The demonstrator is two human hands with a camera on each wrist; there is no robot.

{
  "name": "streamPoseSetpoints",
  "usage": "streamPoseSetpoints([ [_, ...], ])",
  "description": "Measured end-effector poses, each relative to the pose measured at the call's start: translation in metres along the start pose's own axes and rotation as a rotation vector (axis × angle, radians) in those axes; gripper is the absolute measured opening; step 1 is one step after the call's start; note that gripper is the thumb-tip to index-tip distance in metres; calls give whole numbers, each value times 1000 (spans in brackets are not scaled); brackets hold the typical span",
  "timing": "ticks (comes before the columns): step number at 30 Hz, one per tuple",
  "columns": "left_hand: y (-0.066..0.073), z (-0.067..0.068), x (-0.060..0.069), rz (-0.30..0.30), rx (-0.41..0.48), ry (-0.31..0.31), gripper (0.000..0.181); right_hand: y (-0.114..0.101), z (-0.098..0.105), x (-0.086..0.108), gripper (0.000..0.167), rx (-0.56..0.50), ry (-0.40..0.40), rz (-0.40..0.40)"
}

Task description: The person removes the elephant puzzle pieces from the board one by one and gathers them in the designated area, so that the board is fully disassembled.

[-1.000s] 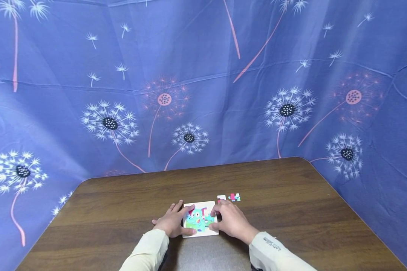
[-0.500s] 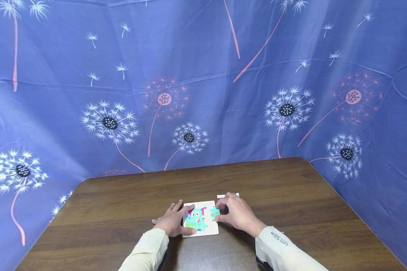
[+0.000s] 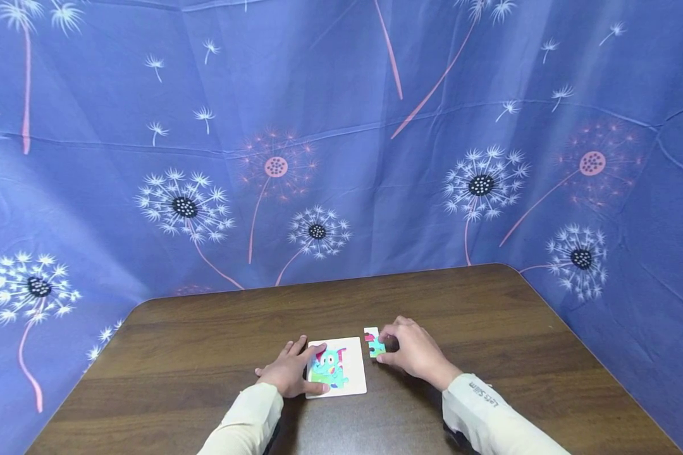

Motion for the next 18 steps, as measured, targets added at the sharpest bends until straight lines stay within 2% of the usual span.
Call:
streamPoseSetpoints([
  [6,1,2,1,2,1,-3,81,12,4,0,25,19,14,-16],
  [13,1,3,2,6,2,2,81,27,7,0,27,40,-10,-64],
  [18,1,3,2,-2,3,8,80,36,12,0,26,67,-2,-47],
])
Point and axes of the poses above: each hand's wrist, its own x-axis away from the middle knuckle, its own z-axis out of the back of the hand, y = z × x, the point moved 8 cm from there along -x, towards the middle knuckle, and after that the axes turned 1 degree about x, right-handed, at the moved point
